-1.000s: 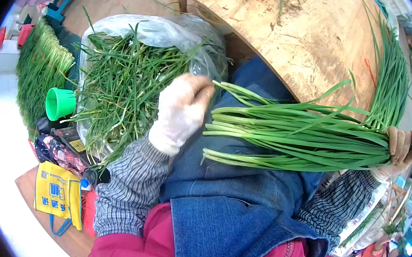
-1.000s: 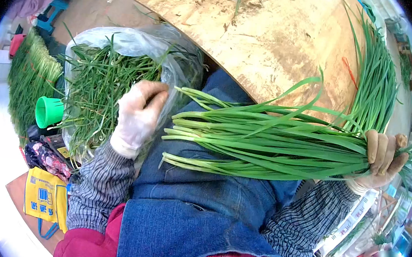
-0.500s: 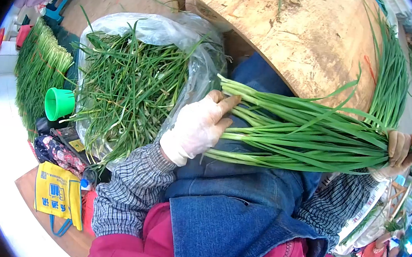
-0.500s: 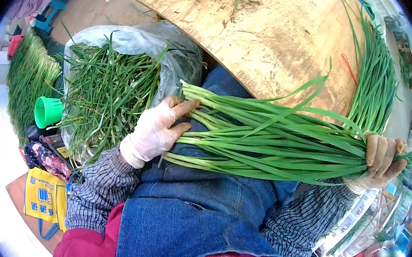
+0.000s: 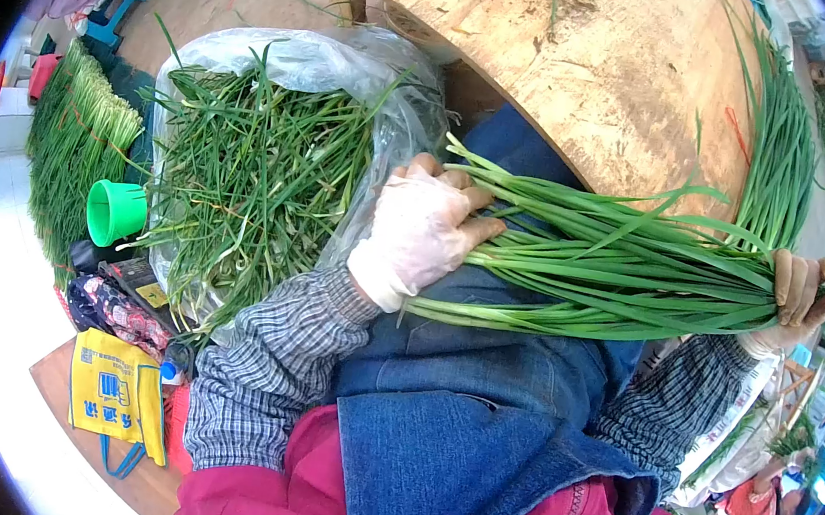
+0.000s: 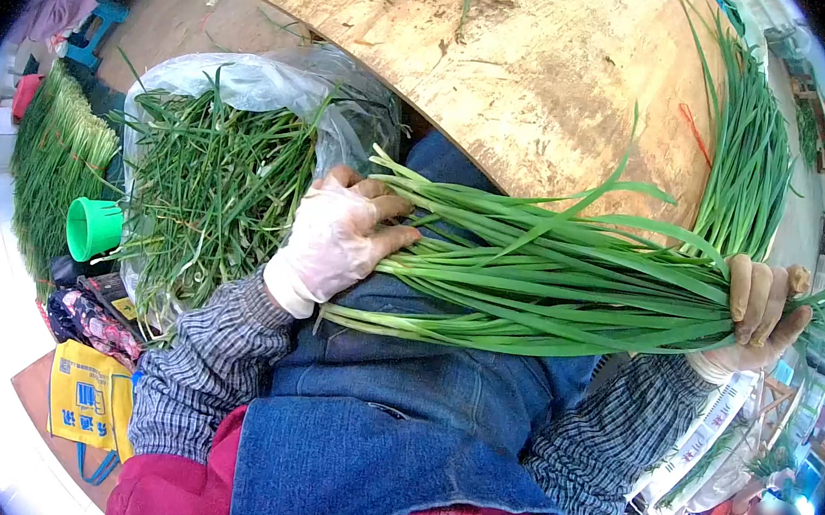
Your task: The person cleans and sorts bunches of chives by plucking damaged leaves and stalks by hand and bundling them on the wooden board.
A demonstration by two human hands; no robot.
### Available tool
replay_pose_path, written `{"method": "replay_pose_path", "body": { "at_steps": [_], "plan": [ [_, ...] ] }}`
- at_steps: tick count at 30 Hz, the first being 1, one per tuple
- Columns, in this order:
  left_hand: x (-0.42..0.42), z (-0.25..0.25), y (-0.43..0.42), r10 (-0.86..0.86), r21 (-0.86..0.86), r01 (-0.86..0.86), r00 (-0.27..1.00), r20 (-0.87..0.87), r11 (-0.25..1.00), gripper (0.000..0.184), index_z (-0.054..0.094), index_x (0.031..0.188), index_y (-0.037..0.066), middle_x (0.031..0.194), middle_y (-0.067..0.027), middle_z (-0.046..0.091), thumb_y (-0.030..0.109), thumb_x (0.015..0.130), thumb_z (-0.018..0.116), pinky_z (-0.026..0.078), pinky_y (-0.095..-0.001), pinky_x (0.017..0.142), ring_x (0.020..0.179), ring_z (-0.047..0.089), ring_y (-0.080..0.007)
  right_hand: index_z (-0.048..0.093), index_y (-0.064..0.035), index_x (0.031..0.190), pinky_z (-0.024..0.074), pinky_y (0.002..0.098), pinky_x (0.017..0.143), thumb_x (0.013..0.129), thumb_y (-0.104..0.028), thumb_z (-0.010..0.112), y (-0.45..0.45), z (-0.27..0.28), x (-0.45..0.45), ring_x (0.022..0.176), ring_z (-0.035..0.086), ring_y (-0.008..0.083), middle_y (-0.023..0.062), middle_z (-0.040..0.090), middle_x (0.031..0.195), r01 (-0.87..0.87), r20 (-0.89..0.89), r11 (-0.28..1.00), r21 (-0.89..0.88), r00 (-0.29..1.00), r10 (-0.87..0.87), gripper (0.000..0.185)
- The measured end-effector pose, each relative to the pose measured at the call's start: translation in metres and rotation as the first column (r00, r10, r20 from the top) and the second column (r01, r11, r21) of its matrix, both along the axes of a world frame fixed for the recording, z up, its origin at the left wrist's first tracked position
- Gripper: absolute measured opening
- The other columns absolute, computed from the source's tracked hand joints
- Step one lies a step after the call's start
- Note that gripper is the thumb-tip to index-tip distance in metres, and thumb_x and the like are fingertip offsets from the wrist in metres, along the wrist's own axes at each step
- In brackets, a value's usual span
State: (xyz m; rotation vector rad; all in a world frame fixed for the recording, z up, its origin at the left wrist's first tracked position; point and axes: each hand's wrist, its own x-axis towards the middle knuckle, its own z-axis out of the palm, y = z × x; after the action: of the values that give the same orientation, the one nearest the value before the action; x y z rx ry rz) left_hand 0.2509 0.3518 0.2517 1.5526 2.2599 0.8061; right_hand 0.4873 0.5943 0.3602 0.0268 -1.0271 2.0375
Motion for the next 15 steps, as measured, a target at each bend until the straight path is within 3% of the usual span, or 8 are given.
{"method": "replay_pose_path", "body": {
  "at_steps": [3, 4, 13, 15],
  "plan": [
    [0.000, 0.004, 0.008, -0.019, -0.073, 0.019, 1.000, -0.003, 0.997, 0.026, 0.068, 0.083, 0.013, 0.085, -0.0042, 0.062, 0.034, 0.068, 0.067, 0.038, -0.0411, 0.076, 0.084, 0.050, -0.0274, 0.052, 0.0002, 0.092, 0.0350, 0.0202, 0.051, 0.087, -0.016, 0.052, -0.001, 0.002, -0.001, 0.041, 0.035, 0.0059, -0.0059, 0.037, 0.042, -0.011, 0.000, 1.000, 0.000, 1.000, 0.011, 0.017],
    [-0.001, 0.002, 0.010, -0.026, -0.023, 0.025, 1.000, -0.017, 0.999, 0.025, 0.068, 0.079, 0.013, 0.081, -0.0035, 0.061, 0.035, 0.067, 0.067, 0.036, -0.0421, 0.077, 0.083, 0.049, -0.0267, 0.052, 0.0003, 0.092, 0.0350, 0.0201, 0.051, 0.087, -0.016, 0.052, 0.000, 0.002, -0.001, 0.041, 0.035, 0.0058, -0.0061, 0.037, 0.042, -0.011, -0.002, 1.000, 0.009, 1.000, 0.011, 0.017],
    [-0.006, -0.002, 0.018, -0.205, -0.064, 0.195, 0.939, -0.276, 0.979, 0.016, 0.063, 0.067, 0.009, 0.073, -0.0017, 0.058, 0.025, 0.067, 0.065, 0.026, -0.0540, 0.095, 0.088, 0.050, -0.0244, 0.052, 0.0011, 0.092, 0.0358, 0.0204, 0.052, 0.087, -0.017, 0.051, -0.003, 0.005, -0.004, 0.040, 0.035, 0.0057, -0.0064, 0.036, 0.042, -0.011, -0.007, 1.000, 0.025, 1.000, 0.012, 0.019],
    [-0.006, -0.005, 0.015, -0.174, -0.006, 0.178, 0.948, -0.267, 0.984, 0.014, 0.058, 0.068, 0.005, 0.074, -0.0071, 0.056, 0.018, 0.065, 0.064, 0.035, -0.0478, 0.089, 0.087, 0.051, -0.0268, 0.053, 0.0013, 0.092, 0.0359, 0.0205, 0.052, 0.088, -0.017, 0.051, -0.003, 0.004, -0.005, 0.040, 0.035, 0.0058, -0.0063, 0.036, 0.042, -0.002, -0.008, 0.999, 0.036, 1.000, 0.003, 0.019]
  ]
}}
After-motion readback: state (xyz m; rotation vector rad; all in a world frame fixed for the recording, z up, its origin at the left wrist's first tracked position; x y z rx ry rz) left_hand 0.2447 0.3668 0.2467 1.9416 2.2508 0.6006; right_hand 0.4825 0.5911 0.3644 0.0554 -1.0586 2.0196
